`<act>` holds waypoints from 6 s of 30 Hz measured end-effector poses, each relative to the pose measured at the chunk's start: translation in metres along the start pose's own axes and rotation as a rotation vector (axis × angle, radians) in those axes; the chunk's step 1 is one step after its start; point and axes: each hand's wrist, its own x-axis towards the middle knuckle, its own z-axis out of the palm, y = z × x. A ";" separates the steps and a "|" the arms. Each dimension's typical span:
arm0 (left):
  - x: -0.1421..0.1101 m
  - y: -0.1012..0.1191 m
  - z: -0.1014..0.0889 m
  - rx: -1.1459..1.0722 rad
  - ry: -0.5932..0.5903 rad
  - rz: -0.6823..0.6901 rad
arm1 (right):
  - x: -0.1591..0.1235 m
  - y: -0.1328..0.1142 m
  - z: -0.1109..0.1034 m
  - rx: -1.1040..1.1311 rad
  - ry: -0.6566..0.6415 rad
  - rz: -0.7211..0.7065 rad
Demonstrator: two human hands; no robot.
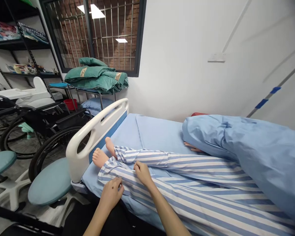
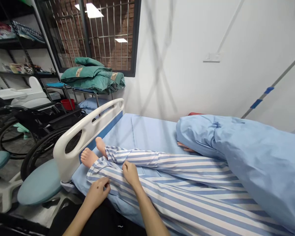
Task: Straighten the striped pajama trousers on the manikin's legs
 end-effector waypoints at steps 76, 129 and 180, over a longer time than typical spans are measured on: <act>0.238 -0.026 0.034 0.390 -0.176 0.018 | 0.120 0.060 -0.007 0.102 0.160 0.031; 0.226 0.023 0.065 -0.709 0.369 -0.367 | 0.146 0.043 0.038 0.476 0.315 0.165; 0.227 0.055 0.084 -0.382 0.207 -0.307 | 0.121 0.068 -0.019 0.160 0.277 0.047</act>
